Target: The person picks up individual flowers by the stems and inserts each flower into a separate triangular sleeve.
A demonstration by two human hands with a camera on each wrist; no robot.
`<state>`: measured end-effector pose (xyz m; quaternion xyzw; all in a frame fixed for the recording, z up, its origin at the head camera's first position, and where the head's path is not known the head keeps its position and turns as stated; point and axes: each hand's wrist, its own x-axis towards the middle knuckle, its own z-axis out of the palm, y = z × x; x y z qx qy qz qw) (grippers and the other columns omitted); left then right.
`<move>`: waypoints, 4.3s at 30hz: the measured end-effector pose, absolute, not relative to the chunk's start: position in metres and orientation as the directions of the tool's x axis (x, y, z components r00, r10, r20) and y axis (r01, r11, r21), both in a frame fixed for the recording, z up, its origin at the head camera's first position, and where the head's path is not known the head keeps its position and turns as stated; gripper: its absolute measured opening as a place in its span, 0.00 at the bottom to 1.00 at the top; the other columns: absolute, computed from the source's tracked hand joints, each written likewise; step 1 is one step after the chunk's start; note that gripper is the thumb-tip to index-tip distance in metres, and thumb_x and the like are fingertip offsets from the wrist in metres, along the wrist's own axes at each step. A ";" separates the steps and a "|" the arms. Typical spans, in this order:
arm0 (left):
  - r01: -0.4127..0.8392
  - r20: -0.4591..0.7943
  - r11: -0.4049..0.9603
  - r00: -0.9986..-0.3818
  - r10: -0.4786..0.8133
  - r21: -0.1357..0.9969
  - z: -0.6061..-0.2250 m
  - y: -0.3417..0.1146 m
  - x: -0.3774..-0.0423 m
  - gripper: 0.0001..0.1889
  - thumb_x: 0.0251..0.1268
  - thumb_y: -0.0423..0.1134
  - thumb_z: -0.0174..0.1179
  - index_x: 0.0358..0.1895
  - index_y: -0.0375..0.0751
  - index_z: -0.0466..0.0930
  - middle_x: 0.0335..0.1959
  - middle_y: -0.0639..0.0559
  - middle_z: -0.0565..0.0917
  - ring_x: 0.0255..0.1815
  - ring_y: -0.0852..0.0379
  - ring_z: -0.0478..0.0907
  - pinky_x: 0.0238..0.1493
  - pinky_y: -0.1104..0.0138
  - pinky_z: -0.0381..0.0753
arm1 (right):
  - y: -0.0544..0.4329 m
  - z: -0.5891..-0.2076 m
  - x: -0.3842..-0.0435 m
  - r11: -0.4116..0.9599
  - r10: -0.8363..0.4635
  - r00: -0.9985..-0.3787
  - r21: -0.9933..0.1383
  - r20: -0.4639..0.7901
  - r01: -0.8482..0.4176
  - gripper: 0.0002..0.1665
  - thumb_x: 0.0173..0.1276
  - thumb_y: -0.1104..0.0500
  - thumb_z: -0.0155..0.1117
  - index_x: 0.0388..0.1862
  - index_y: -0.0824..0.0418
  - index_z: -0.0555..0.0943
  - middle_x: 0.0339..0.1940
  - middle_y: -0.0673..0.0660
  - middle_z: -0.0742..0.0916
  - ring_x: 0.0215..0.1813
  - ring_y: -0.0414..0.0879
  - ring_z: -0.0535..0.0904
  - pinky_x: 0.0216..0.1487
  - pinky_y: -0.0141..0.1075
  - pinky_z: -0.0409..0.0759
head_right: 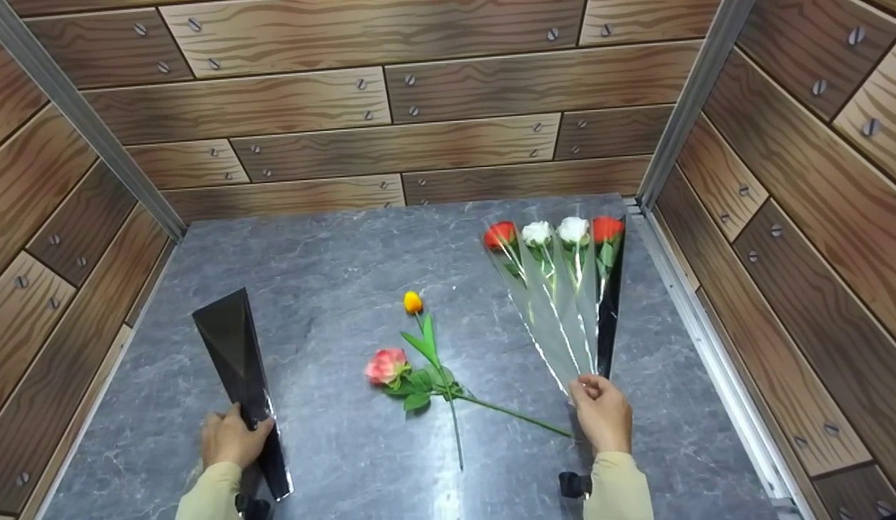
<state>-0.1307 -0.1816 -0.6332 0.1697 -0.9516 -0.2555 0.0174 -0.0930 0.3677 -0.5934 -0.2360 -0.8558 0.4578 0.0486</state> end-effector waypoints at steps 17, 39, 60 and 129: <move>-0.356 -0.070 0.642 -0.902 -0.426 0.679 -0.630 -0.178 -0.127 0.42 0.61 0.36 0.61 0.72 0.27 0.46 0.55 0.19 0.71 0.53 0.24 0.71 0.53 0.40 0.68 | 0.361 -0.597 -0.090 0.459 0.396 -0.907 -0.825 -0.141 0.329 0.23 0.71 0.53 0.59 0.55 0.70 0.77 0.35 0.56 0.85 0.32 0.36 0.78 0.35 0.28 0.76; 0.346 0.379 0.383 -0.925 -0.011 0.857 -0.497 -0.039 -0.123 0.22 0.66 0.29 0.56 0.63 0.41 0.67 0.21 0.47 0.79 0.11 0.62 0.67 0.14 0.66 0.74 | 0.248 -0.549 -0.096 0.042 -0.146 -0.983 -0.993 -0.113 0.108 0.23 0.74 0.55 0.54 0.53 0.76 0.76 0.44 0.59 0.86 0.45 0.51 0.81 0.51 0.45 0.77; 0.538 0.446 0.471 -0.843 0.300 0.700 -0.512 0.030 -0.103 0.44 0.54 0.41 0.71 0.72 0.39 0.55 0.26 0.52 0.82 0.25 0.65 0.75 0.30 0.70 0.75 | 0.190 -0.544 -0.098 -0.753 -0.381 -0.923 -0.562 -0.048 0.341 0.16 0.78 0.60 0.44 0.54 0.58 0.79 0.51 0.54 0.85 0.55 0.45 0.79 0.56 0.34 0.73; 0.526 0.371 0.564 -0.850 0.374 0.636 -0.543 -0.118 -0.117 0.05 0.67 0.38 0.61 0.31 0.51 0.79 0.20 0.66 0.74 0.20 0.68 0.67 0.24 0.72 0.70 | 0.309 -0.541 -0.114 -0.355 0.268 -0.963 -0.931 -0.011 -0.088 0.09 0.61 0.77 0.62 0.36 0.66 0.82 0.30 0.58 0.87 0.31 0.44 0.85 0.33 0.33 0.82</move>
